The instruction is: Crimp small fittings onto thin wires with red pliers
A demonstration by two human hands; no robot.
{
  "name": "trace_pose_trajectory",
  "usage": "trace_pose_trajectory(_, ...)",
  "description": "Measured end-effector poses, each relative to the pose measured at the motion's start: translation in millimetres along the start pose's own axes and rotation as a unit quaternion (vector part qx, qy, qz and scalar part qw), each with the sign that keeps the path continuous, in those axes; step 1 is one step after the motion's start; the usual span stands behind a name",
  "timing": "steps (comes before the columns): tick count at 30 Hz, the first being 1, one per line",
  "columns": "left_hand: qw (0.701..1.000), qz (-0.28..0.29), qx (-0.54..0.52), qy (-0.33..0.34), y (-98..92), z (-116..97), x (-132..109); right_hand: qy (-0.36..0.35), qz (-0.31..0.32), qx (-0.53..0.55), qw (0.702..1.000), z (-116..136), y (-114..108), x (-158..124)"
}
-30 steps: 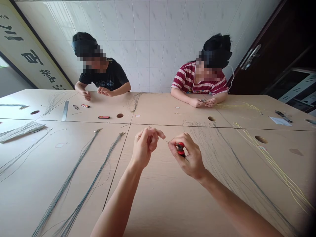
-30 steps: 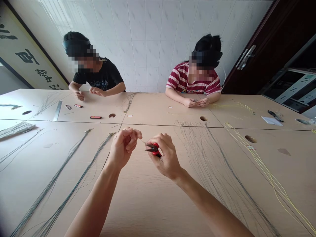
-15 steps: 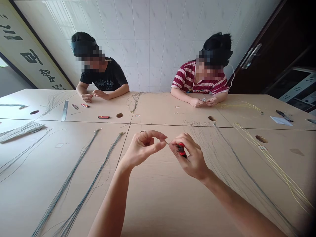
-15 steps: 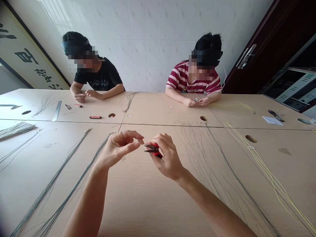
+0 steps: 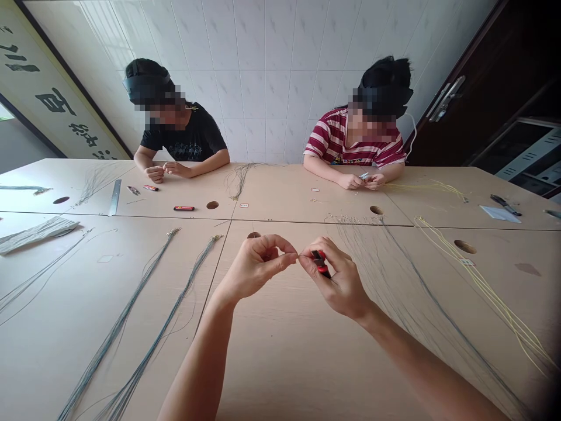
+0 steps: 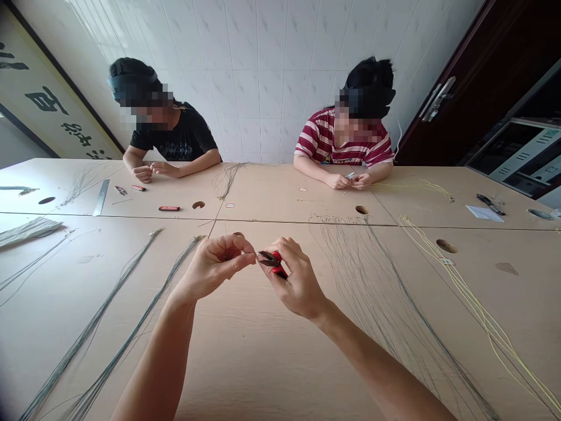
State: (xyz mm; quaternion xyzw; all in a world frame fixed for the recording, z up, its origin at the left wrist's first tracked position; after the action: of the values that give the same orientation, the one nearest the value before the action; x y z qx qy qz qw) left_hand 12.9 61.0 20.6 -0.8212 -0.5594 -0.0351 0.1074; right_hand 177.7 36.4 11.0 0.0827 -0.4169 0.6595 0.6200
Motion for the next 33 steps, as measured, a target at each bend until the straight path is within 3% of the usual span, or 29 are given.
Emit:
trace_pose_trajectory(11, 1.000, -0.006, 0.005, -0.009, -1.4, 1.3, -0.6, 0.019, -0.008, -0.005, 1.000, -0.4, -2.2, 0.0)
trace_pose_trajectory(33, 1.000, 0.014, 0.021, -0.003, 0.0, 7.5, -0.4, -0.005, 0.046, 0.006, 0.999, 0.6, -5.7, 2.6)
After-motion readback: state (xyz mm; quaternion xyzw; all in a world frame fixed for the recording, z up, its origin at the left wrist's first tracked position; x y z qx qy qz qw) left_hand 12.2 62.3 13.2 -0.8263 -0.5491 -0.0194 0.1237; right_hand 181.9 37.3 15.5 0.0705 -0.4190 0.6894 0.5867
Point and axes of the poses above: each hand's wrist, its own x-axis towards the middle knuckle, its own y-axis out of the palm, z = x × y, the point moved 3 cm from there along x, towards the middle knuckle, and after that the axes turned 1 degree about y, right-handed, at the moved point
